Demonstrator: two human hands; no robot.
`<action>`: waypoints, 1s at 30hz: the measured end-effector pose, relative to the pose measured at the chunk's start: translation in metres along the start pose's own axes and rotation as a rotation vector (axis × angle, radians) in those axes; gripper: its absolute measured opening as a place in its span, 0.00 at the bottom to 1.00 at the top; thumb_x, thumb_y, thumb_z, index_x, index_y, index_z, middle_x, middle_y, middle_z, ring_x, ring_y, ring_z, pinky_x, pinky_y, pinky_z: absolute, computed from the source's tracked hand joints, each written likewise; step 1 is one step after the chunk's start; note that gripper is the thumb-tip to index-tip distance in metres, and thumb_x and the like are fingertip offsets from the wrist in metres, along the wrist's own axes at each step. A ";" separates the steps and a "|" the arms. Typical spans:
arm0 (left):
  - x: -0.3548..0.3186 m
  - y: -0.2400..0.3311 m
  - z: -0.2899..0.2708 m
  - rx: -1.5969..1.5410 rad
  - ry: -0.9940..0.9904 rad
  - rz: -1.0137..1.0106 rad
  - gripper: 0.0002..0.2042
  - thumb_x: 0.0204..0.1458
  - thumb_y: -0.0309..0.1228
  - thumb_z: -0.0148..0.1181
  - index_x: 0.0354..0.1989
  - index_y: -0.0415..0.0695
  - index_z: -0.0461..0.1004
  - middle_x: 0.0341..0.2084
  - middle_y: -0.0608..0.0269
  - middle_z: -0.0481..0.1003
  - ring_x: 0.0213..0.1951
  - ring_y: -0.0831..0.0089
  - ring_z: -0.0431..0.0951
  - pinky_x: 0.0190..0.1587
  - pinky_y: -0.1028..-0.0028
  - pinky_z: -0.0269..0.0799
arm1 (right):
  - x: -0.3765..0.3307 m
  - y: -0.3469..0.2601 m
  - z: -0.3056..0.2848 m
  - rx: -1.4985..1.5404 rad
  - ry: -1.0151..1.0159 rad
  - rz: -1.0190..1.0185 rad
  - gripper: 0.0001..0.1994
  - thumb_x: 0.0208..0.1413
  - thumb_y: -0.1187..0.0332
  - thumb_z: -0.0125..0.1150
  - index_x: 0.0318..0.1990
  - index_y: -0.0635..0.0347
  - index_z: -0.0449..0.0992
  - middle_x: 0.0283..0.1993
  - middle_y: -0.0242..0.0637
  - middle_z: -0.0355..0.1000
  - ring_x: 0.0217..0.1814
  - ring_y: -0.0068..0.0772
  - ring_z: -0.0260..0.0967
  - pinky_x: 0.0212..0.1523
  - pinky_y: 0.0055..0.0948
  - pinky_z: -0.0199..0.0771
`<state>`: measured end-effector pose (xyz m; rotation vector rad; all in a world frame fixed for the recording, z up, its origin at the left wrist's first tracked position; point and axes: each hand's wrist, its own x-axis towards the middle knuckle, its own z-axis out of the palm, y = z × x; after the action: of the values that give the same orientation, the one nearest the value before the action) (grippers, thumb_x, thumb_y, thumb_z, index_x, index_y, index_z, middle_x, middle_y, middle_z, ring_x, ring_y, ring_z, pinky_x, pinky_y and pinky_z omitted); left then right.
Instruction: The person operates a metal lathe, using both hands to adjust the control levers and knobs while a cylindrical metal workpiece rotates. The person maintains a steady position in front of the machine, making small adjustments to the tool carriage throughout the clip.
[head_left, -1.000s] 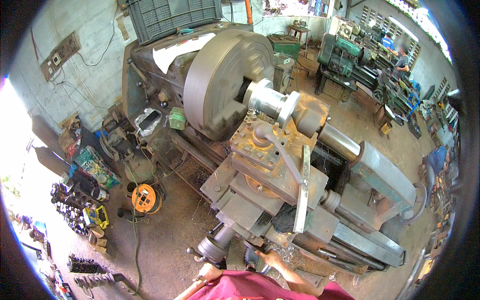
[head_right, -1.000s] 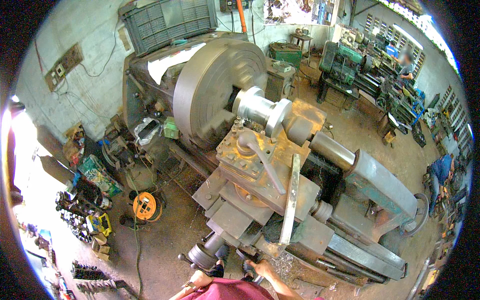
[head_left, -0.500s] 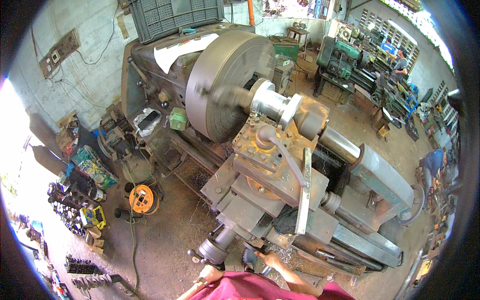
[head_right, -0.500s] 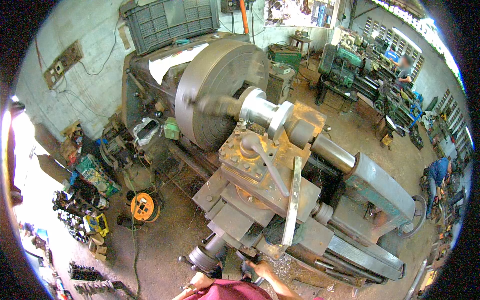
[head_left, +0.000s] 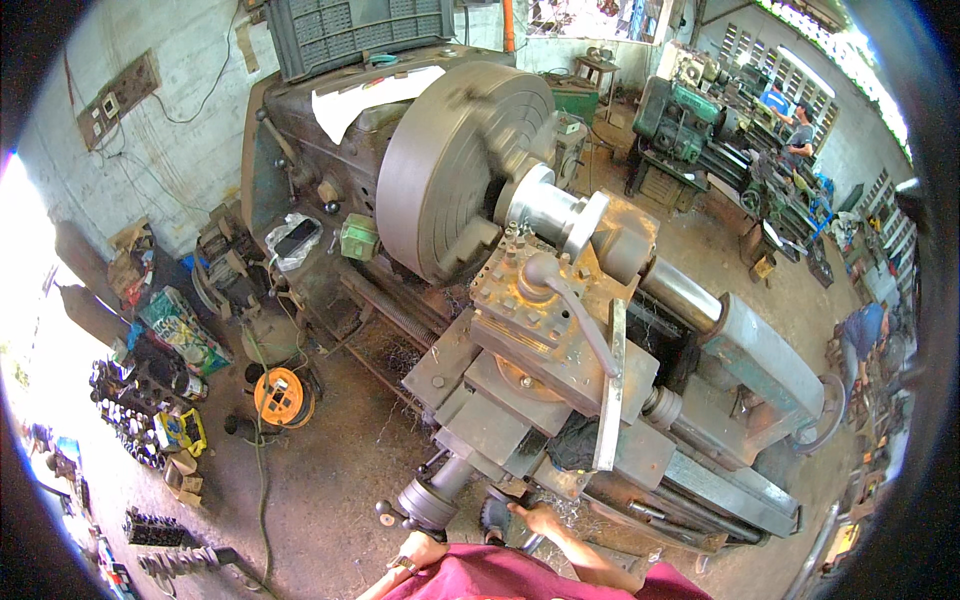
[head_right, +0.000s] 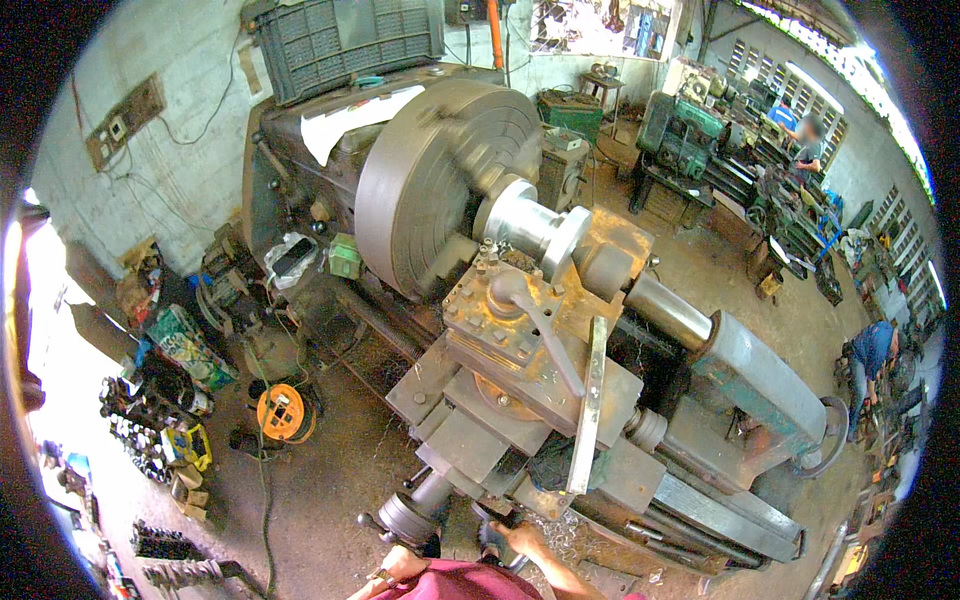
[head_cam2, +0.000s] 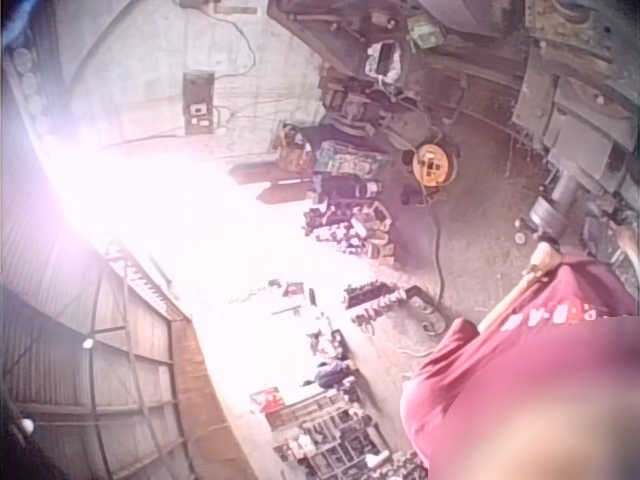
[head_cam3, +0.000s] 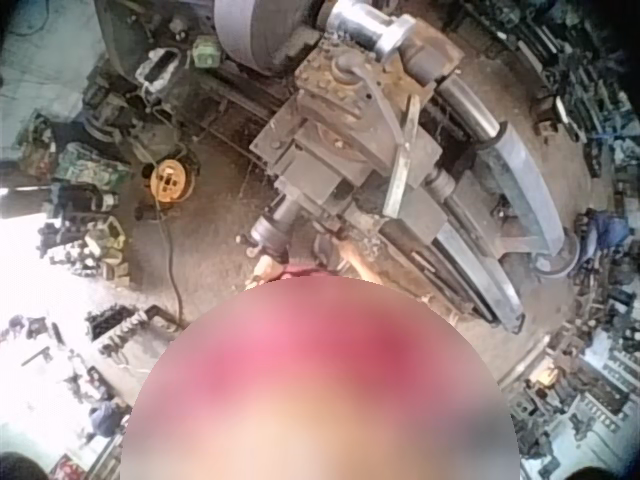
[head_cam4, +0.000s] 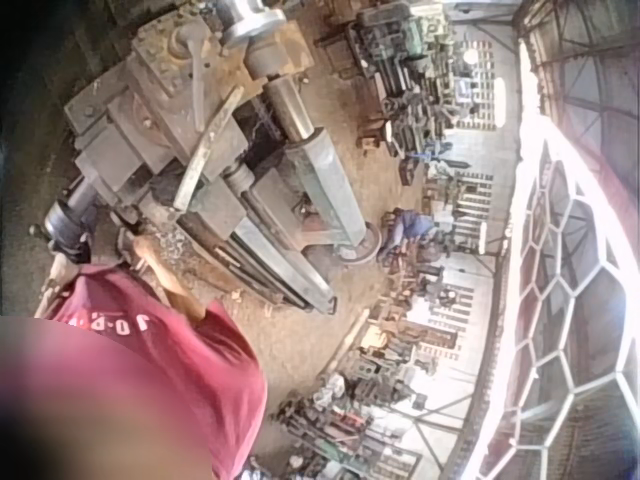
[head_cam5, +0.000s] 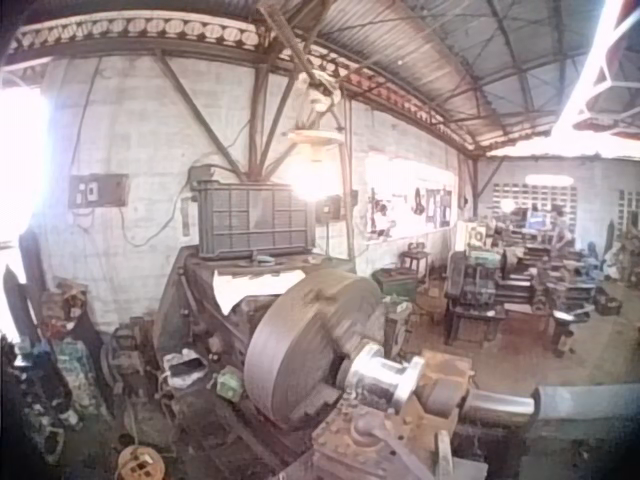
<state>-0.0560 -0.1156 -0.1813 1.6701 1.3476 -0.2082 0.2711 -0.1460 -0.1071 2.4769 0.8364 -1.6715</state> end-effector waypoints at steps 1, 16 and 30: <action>-0.002 0.002 -0.002 -0.020 -0.038 -0.019 0.31 0.43 0.48 0.66 0.54 0.41 0.74 0.47 0.43 0.78 0.51 0.49 0.78 0.54 0.61 0.75 | 0.001 0.001 0.000 -0.002 -0.009 0.020 0.53 0.46 0.23 0.54 0.54 0.76 0.73 0.57 0.64 0.71 0.63 0.60 0.68 0.61 0.45 0.68; 0.001 -0.002 0.007 0.026 -0.086 -0.188 0.30 0.44 0.52 0.67 0.48 0.38 0.78 0.45 0.43 0.79 0.48 0.50 0.80 0.52 0.61 0.76 | -0.016 -0.014 -0.011 0.015 -0.050 0.041 0.55 0.45 0.23 0.54 0.57 0.75 0.71 0.60 0.65 0.68 0.66 0.60 0.65 0.66 0.44 0.64; -0.019 0.045 -0.027 0.068 -0.077 -0.207 0.31 0.44 0.49 0.67 0.52 0.38 0.75 0.47 0.42 0.78 0.49 0.50 0.80 0.52 0.60 0.76 | -0.024 -0.022 -0.015 0.004 -0.082 -0.029 0.59 0.44 0.19 0.47 0.60 0.78 0.67 0.62 0.67 0.66 0.67 0.62 0.64 0.67 0.46 0.63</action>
<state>-0.0366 -0.1060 -0.1291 1.5605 1.4692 -0.4389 0.2678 -0.1324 -0.0740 2.3918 0.8652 -1.7715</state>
